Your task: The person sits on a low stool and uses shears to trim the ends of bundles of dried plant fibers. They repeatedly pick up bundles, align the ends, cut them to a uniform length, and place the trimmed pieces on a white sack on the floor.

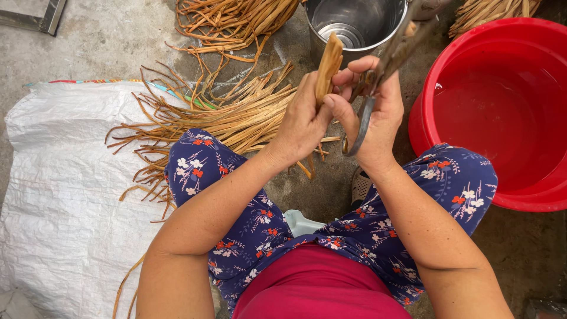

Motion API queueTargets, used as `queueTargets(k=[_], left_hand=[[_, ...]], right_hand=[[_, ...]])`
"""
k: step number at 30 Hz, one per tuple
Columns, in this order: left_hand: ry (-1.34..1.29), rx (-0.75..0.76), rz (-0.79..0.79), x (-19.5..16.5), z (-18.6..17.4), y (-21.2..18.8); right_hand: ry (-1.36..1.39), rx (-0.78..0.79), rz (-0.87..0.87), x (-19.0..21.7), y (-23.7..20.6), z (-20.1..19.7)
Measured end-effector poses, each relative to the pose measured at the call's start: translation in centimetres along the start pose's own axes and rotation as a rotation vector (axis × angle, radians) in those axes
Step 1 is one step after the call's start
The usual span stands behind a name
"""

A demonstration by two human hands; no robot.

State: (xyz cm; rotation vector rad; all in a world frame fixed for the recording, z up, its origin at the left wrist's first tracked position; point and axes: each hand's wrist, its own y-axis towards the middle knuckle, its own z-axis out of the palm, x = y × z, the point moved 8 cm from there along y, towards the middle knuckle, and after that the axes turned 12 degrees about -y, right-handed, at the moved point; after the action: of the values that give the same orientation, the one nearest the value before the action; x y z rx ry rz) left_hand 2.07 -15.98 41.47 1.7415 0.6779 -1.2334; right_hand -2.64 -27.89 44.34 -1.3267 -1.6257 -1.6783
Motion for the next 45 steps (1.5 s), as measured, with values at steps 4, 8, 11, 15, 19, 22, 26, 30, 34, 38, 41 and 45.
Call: queueTargets(k=[4, 8, 11, 15, 19, 22, 26, 30, 34, 38, 41, 45], left_hand=[[0.158, 0.032, 0.053, -0.9, 0.6, -0.2], [0.259, 0.042, 0.126, -1.0, 0.3, 0.0], [0.009, 0.093, -0.012, 0.8, -0.1, 0.2], [-0.488, 0.039, -0.274, 3.6, -1.2, 0.5], [-0.459, -0.081, -0.222, 3.3, -3.5, 1.1], [-0.476, -0.051, -0.076, 1.4, -3.7, 1.2], [-0.480, -0.038, -0.085, 0.7, -2.9, 1.0], [-0.566, -0.058, -0.142, 1.0, -3.1, 0.9], [-0.568, -0.182, -0.147, 1.6, -4.3, 0.8], [-0.640, -0.261, -0.129, 2.1, -5.1, 0.6], [-0.651, -0.264, -0.092, 2.1, -5.4, 0.6], [-0.641, -0.269, -0.084, 2.4, -5.3, 0.5]], right_hand=[[0.024, -0.009, 0.085, -0.9, 0.6, -0.2], [0.164, -0.008, 0.274, -3.3, 1.0, -0.4], [0.335, -0.032, 0.313, -4.0, 1.1, -1.0], [0.523, 0.015, 0.394, -4.5, 1.4, -1.3], [0.317, 0.062, 0.302, -3.6, 1.7, -1.7], [0.009, 0.100, 0.176, -2.5, 1.5, -1.2], [-0.172, 0.135, 0.182, -2.2, 0.6, -0.1], [-0.086, 0.187, 0.155, -1.6, 0.5, 0.4], [-0.217, 0.198, 0.135, -1.6, 0.5, 0.6], [-0.368, 0.251, 0.027, -1.0, 0.1, 1.6], [-0.548, 0.273, 0.019, -0.9, 0.0, 2.1], [-0.625, 0.308, 0.047, -0.5, -0.2, 2.6]])
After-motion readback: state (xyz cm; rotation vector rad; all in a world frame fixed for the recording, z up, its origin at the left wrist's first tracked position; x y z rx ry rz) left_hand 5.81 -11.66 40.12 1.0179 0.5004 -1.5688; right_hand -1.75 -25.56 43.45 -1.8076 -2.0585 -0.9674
